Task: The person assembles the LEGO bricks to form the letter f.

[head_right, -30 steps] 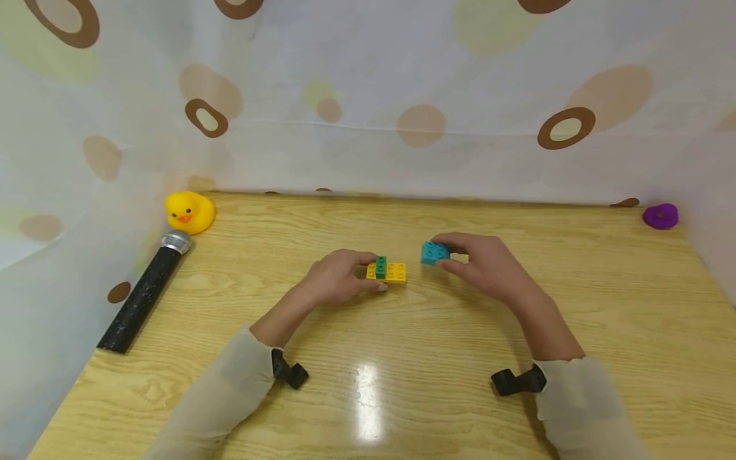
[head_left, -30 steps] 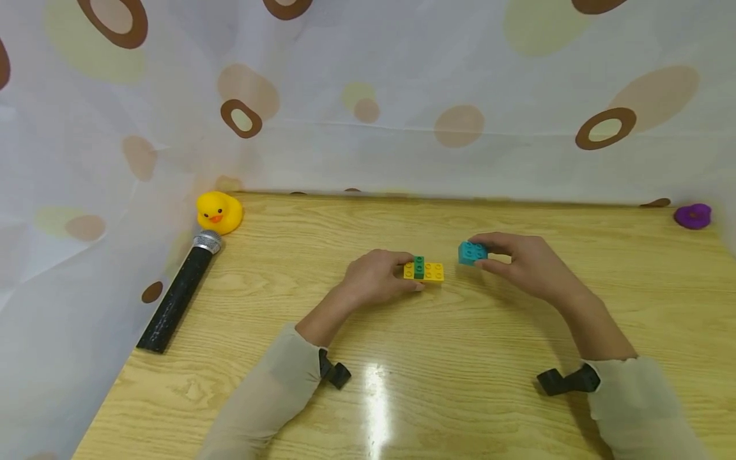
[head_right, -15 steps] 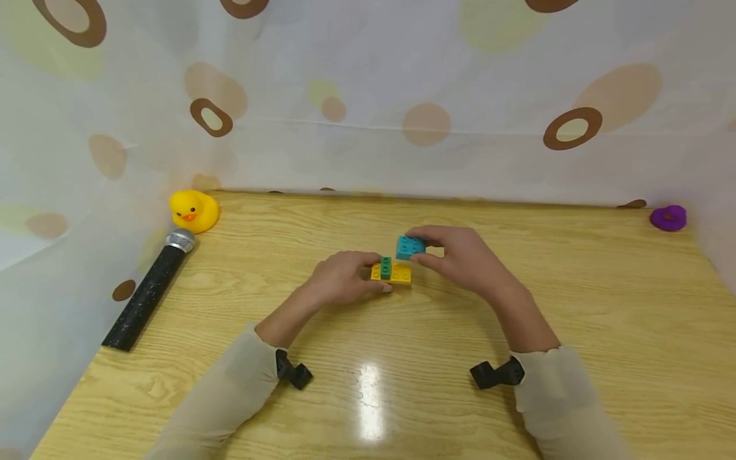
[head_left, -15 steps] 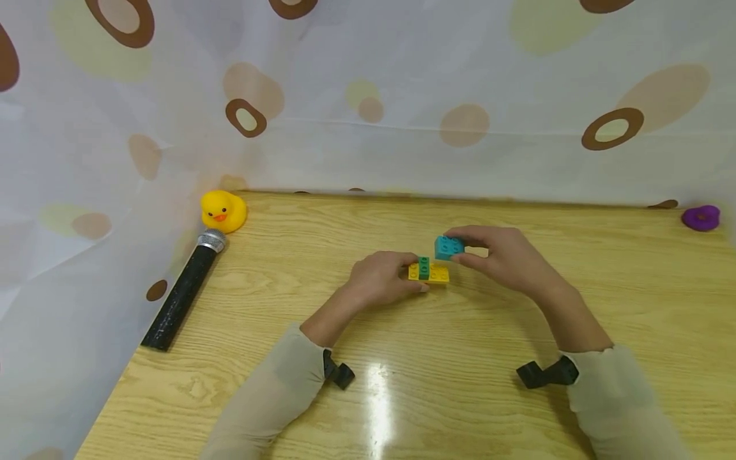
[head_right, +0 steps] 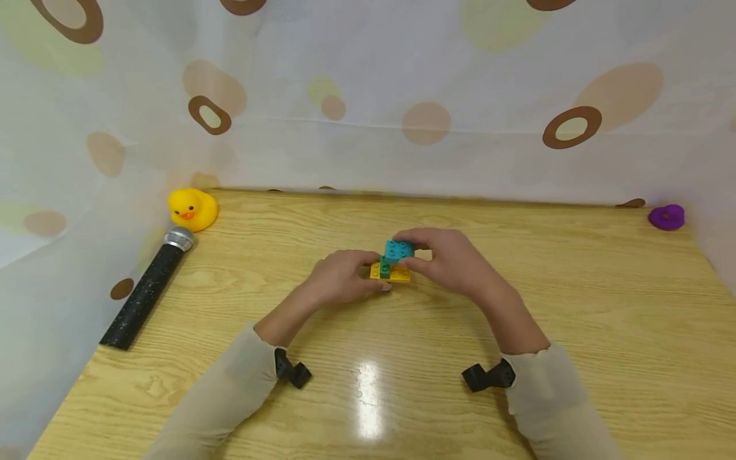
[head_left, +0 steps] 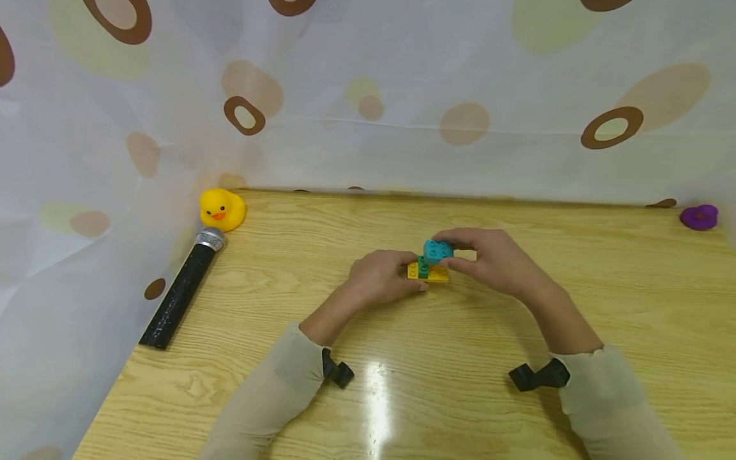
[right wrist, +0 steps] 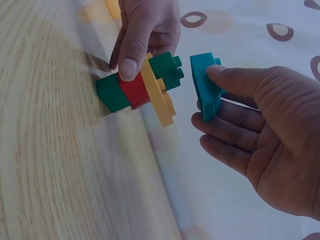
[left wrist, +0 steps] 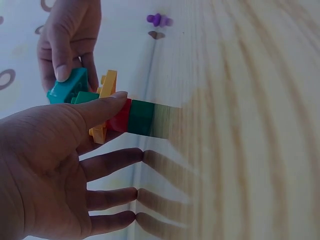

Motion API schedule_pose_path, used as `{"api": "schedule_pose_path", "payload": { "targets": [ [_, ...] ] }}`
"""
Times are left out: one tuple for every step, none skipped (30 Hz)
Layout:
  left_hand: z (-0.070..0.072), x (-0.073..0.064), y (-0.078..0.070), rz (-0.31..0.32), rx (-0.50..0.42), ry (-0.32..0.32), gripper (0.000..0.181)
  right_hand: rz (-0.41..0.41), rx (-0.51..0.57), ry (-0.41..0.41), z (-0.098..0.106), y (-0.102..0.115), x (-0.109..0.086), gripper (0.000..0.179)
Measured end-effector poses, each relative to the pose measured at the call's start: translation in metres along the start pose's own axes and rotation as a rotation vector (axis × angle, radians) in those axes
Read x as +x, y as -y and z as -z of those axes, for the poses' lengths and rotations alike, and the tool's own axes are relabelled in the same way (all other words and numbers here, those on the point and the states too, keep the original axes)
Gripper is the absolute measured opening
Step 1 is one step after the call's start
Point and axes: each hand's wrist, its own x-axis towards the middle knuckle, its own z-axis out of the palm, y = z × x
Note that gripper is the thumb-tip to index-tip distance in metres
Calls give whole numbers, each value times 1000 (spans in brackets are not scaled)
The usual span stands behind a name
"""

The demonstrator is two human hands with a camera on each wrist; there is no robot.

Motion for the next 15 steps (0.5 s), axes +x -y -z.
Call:
{"api": "schedule_pose_path", "payload": {
  "targets": [
    [0, 0, 0, -1, -1, 0, 62, -1, -2, 2, -1, 0, 0, 39],
    [0, 0, 0, -2, -1, -1, 62, -2, 0, 4, -1, 0, 0, 39],
    [0, 0, 0, -3, 0, -2, 62, -3, -3, 6, -2, 0, 0, 39],
    [0, 0, 0, -4, 2, -3, 62, -5, -6, 8, -2, 0, 0, 39],
    [0, 0, 0, -6, 4, -5, 62, -8, -7, 9, -3, 1, 0, 39],
    [0, 0, 0, -7, 7, -8, 61, -11, -8, 12, -3, 1, 1, 38],
    [0, 0, 0, -9, 10, -10, 61, -13, -8, 14, -3, 1, 1, 38],
    [0, 0, 0, -11, 11, -14, 60, -14, -4, 17, -4, 2, 1, 38],
    [0, 0, 0, -13, 13, -16, 59, -15, -3, 19, -4, 2, 1, 38],
    [0, 0, 0, -14, 14, -18, 59, -17, -4, 22, -5, 3, 1, 38],
    [0, 0, 1, -16, 13, -19, 58, -15, -1, 23, -5, 3, 1, 39],
    [0, 0, 1, -15, 12, -19, 58, -15, 3, 26, -6, 3, 1, 39],
    [0, 0, 1, -15, 11, -19, 57, -13, 5, 28, -6, 3, 1, 39],
    [0, 0, 1, -15, 11, -19, 57, -10, 2, 32, -7, 3, 1, 39],
    [0, 0, 1, -14, 11, -18, 57, -8, -2, 34, -7, 3, 1, 40]
  ]
}}
